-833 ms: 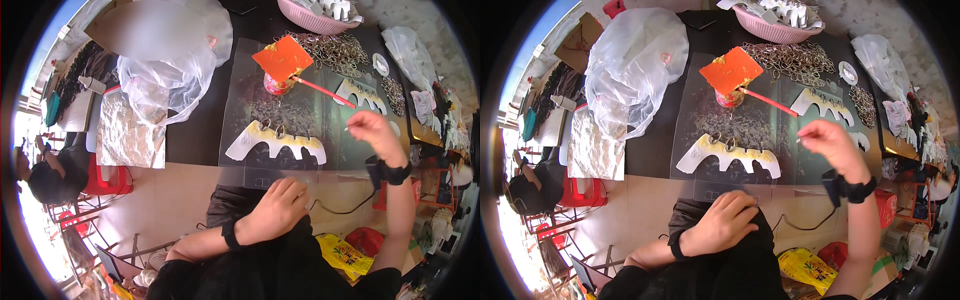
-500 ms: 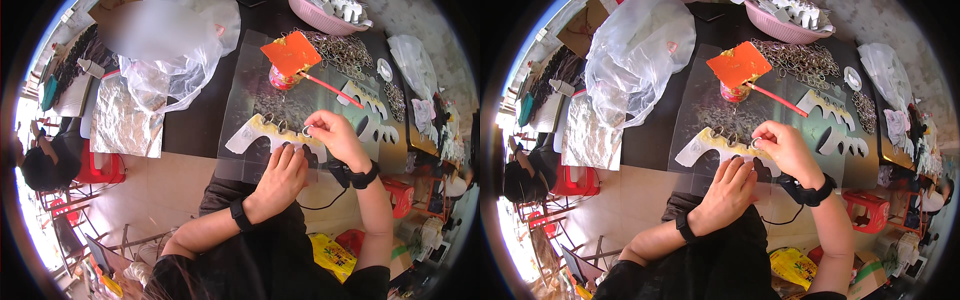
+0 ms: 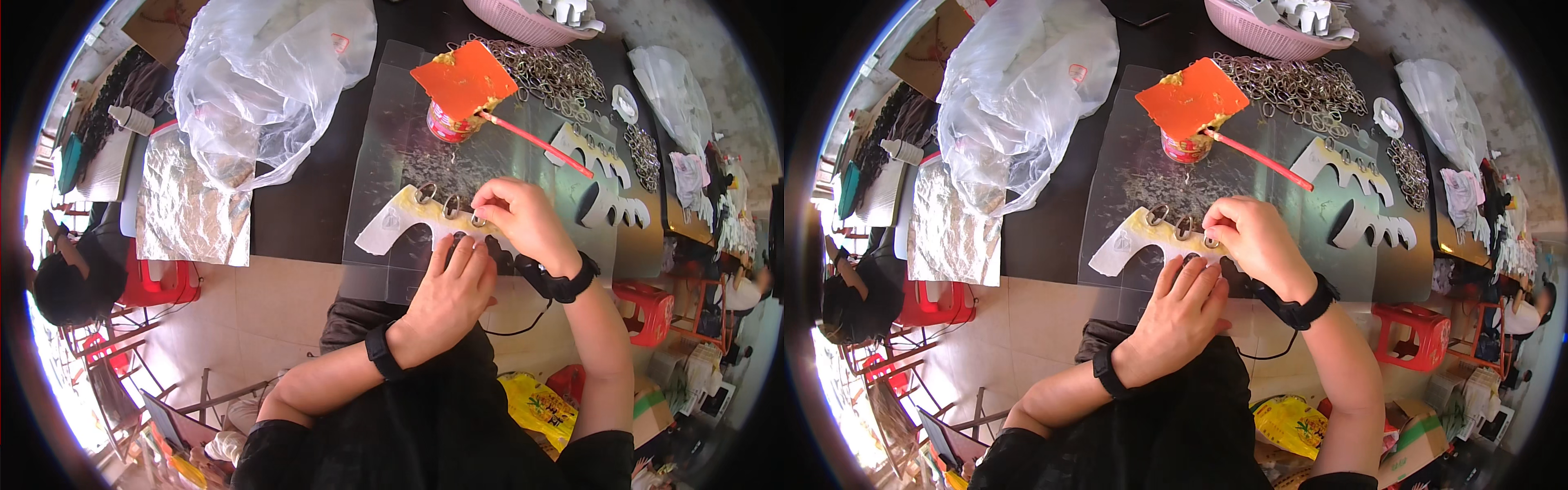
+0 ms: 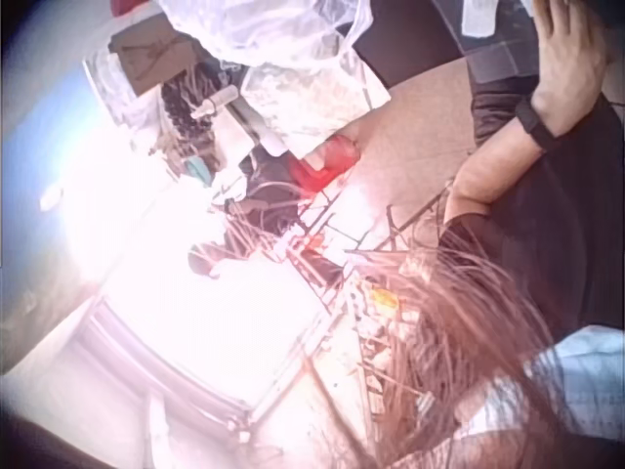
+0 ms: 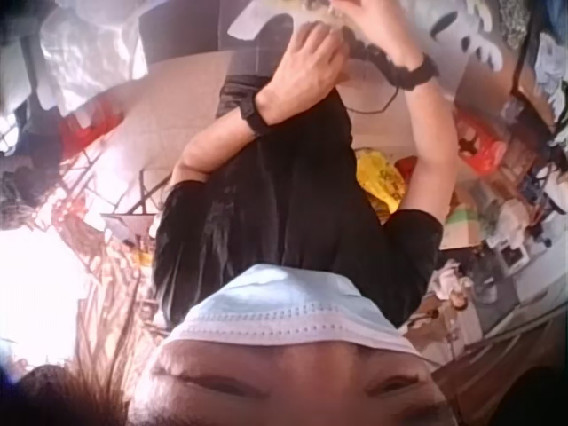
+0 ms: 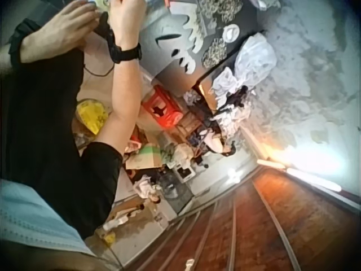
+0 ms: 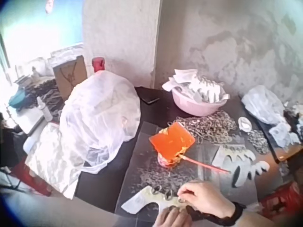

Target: Applying glue to shoe components and attaching metal rings.

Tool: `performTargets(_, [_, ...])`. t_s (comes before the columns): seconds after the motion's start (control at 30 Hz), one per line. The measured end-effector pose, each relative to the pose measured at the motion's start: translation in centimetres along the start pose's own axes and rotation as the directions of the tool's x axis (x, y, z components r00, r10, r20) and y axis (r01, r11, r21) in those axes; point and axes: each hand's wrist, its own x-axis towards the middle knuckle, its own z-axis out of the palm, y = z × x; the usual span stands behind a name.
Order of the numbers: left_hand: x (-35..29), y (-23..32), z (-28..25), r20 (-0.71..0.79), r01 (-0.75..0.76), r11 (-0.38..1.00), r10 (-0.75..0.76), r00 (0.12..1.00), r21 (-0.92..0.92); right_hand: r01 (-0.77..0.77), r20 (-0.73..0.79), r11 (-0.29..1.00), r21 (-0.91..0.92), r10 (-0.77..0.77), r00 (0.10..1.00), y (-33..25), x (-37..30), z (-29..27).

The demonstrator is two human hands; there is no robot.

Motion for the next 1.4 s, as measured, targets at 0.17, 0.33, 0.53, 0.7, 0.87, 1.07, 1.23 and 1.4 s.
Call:
performTargets(0.17, [0.1,0.2,0.0,0.014,0.011,1.000,-0.011,1.000,0.023,0.108,-0.048,0.988,-0.114,-0.115,0.992,0.6,0.5,0.3])
performTargets(0.33, [0.2,0.2,0.1,0.027,0.033,0.999,-0.034,0.999,0.026,0.112,-0.065,0.983,-0.143,-0.122,0.990,0.7,0.5,0.6])
performTargets(0.53, [0.5,0.1,0.0,0.046,0.045,0.999,-0.046,0.998,0.005,0.115,-0.075,0.983,-0.143,-0.127,0.989,1.1,0.5,0.7])
performTargets(0.7, [0.7,-0.1,0.1,0.038,0.052,0.999,-0.052,0.998,0.005,0.121,-0.079,0.983,-0.136,-0.132,0.988,1.0,0.5,0.7])
performTargets(0.87, [1.1,-0.1,0.0,0.008,0.031,0.999,-0.031,0.999,0.019,0.151,-0.065,0.977,-0.153,-0.162,0.985,1.0,0.3,0.6])
performTargets(1.07, [1.3,-0.1,-0.2,0.043,0.055,0.998,-0.056,0.998,0.016,0.204,-0.034,0.965,-0.167,-0.212,0.977,1.1,0.0,0.3])
performTargets(1.23, [1.5,0.0,-0.3,0.050,0.059,0.998,-0.060,0.997,0.012,0.205,-0.033,0.958,-0.202,-0.216,0.976,1.3,0.0,0.3])
performTargets(1.4, [1.7,0.2,-0.6,0.066,0.068,0.998,-0.068,0.995,0.007,0.227,-0.042,0.947,-0.226,-0.242,0.969,1.0,0.0,0.5])
